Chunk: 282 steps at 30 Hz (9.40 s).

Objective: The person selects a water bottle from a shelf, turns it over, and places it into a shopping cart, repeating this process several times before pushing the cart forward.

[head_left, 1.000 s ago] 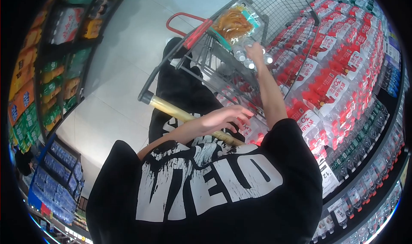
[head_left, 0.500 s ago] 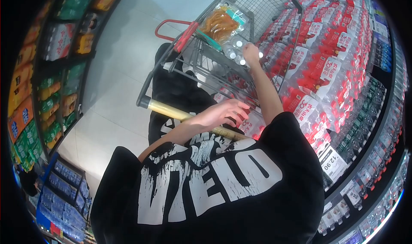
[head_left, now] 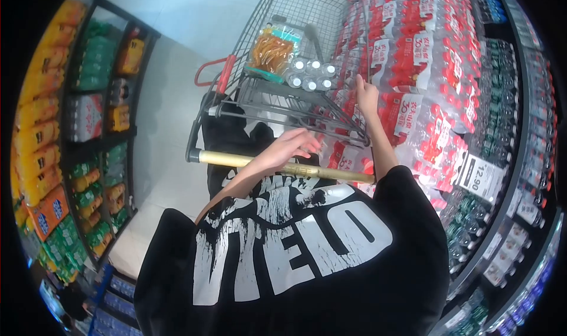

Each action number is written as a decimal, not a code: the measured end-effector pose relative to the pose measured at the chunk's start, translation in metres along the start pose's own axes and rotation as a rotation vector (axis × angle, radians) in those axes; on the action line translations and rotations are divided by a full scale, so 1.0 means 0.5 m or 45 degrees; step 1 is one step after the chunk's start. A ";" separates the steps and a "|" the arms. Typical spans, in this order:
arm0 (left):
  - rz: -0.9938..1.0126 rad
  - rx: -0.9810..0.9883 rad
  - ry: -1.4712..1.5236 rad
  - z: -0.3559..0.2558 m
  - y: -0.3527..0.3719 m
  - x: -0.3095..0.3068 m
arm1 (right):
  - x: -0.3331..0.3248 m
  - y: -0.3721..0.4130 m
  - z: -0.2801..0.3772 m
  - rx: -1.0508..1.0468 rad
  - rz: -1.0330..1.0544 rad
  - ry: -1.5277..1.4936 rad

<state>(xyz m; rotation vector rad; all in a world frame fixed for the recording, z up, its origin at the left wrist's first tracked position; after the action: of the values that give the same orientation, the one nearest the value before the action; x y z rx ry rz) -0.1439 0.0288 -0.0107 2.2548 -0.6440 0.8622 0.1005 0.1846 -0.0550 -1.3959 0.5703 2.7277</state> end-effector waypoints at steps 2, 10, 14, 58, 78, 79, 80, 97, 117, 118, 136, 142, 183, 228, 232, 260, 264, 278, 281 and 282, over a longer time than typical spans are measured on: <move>0.022 -0.006 -0.075 0.010 -0.006 -0.004 | -0.019 0.033 -0.011 -0.139 -0.123 -0.082; 0.117 0.051 -0.395 0.009 -0.009 0.001 | -0.114 0.222 -0.034 0.023 -0.546 -0.643; 0.075 0.212 -0.524 -0.025 0.013 0.042 | -0.167 0.325 -0.015 -0.194 -0.642 -1.034; -0.354 0.376 -0.950 -0.006 -0.014 -0.021 | -1.184 0.955 -0.569 0.709 -2.196 -0.305; -0.151 0.553 -1.081 -0.002 -0.008 -0.007 | -1.073 0.962 -0.448 0.031 -2.658 0.649; -0.125 0.534 -1.113 -0.004 -0.004 0.000 | -1.071 0.962 -0.410 -0.058 -2.592 0.699; -0.146 0.492 -1.149 -0.002 -0.005 0.000 | -1.077 0.961 -0.370 -0.014 -2.564 0.842; 0.290 0.145 -0.519 -0.039 0.036 0.046 | -0.415 0.386 0.208 -0.570 -1.102 -0.689; -0.134 0.457 -0.361 -0.077 0.075 -0.067 | 0.129 0.182 0.205 0.189 0.360 -2.350; -0.124 0.502 -0.354 -0.079 0.072 -0.069 | 0.135 0.177 0.203 0.161 0.381 -2.275; -0.175 0.537 -0.357 -0.100 0.032 -0.084 | 0.137 0.145 0.220 0.198 0.597 -2.117; -0.231 0.430 -0.057 -0.113 0.032 -0.103 | 0.109 0.172 0.233 0.064 0.405 -1.956; 0.069 0.303 0.490 -0.117 0.020 -0.115 | 0.119 0.337 0.271 -0.550 -0.434 -1.269; 0.299 -0.136 0.932 -0.158 0.075 -0.026 | 0.089 0.334 0.279 -0.600 -0.315 -1.500; 0.610 -0.219 0.394 -0.101 0.057 -0.055 | 0.043 0.301 0.272 -0.382 0.001 -1.664; -0.358 0.429 -1.237 -0.094 0.035 -0.107 | -0.331 0.255 0.380 -0.400 -0.274 -0.368; -0.389 0.396 -1.336 -0.093 0.040 -0.109 | -0.257 0.109 0.363 -0.551 -0.483 -0.116; -0.955 0.516 -0.868 -0.120 0.102 -0.102 | 0.025 -0.307 0.118 -0.581 -0.286 0.213; -1.342 0.554 -1.012 -0.122 0.154 -0.083 | 0.072 -0.337 0.083 -0.550 -0.204 0.259; -1.349 0.540 -1.020 -0.121 0.154 -0.080 | 0.085 -0.345 0.078 -0.559 -0.204 0.292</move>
<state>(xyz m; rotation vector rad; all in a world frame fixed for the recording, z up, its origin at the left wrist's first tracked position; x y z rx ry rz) -0.2432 0.0272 0.0255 2.7612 0.5120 -0.4931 0.0767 0.3523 -0.1212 -1.7664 -0.1516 2.6814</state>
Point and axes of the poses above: each hand's wrist, its own y-axis away from the middle knuckle, its own x-axis out of the palm, z = x × y, the point moved 4 cm from there along -y, towards the middle knuckle, and after that the axes turned 1 degree about y, right-handed, at the moved point
